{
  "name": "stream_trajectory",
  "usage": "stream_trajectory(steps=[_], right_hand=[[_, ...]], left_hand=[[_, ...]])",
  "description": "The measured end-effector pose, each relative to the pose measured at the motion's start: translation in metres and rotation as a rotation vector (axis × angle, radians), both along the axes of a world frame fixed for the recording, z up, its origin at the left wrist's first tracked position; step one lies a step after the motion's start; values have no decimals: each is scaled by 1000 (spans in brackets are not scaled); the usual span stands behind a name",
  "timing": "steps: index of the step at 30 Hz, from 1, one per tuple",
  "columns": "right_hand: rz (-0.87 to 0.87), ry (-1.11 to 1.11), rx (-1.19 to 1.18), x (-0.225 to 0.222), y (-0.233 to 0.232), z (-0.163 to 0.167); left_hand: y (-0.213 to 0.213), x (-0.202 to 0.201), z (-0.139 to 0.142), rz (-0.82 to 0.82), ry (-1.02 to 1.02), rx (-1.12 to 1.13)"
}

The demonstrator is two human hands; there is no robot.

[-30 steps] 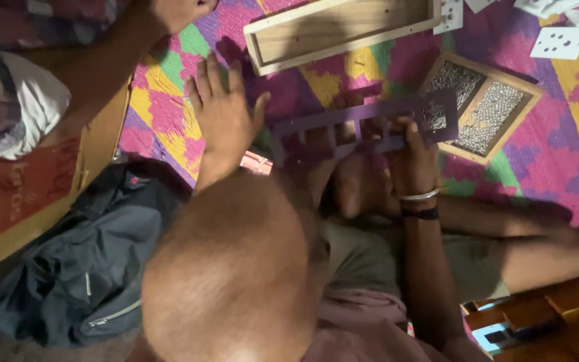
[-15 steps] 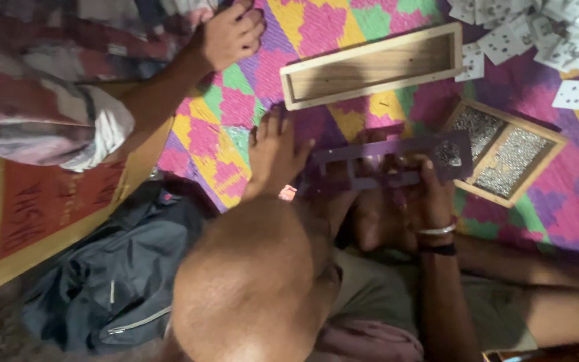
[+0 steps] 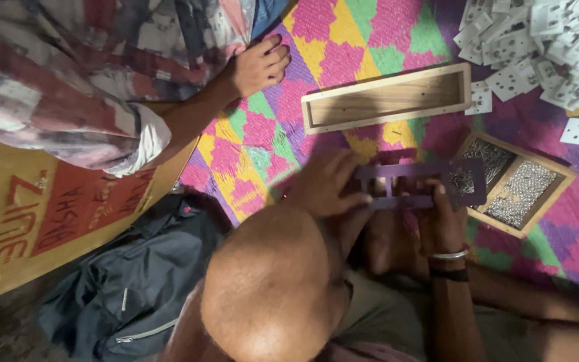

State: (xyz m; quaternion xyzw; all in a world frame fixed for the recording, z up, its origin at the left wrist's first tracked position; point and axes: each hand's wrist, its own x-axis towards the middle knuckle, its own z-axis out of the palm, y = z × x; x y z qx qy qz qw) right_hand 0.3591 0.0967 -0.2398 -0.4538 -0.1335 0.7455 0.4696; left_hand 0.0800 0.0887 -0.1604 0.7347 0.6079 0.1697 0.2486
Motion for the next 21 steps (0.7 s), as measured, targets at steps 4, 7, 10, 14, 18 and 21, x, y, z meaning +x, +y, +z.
stream_trajectory(steps=[4,7,10,14,18,21], right_hand=[[29,-31,29,-2,3,11],[-63,169,84,1,3,20],[-32,-36,32,7,4,22],[-90,89,178,21,5,19],[-12,-30,115,40,23,16],[-91,-10,262,50,56,20]], left_hand=[[3,12,-18,-176,113,-75],[-12,20,-44,-187,112,-215],[-2,24,-42,-189,158,-191],[116,-61,-2,-201,429,190],[199,-141,-8,-740,1055,603],[153,-109,-53,-200,316,219]])
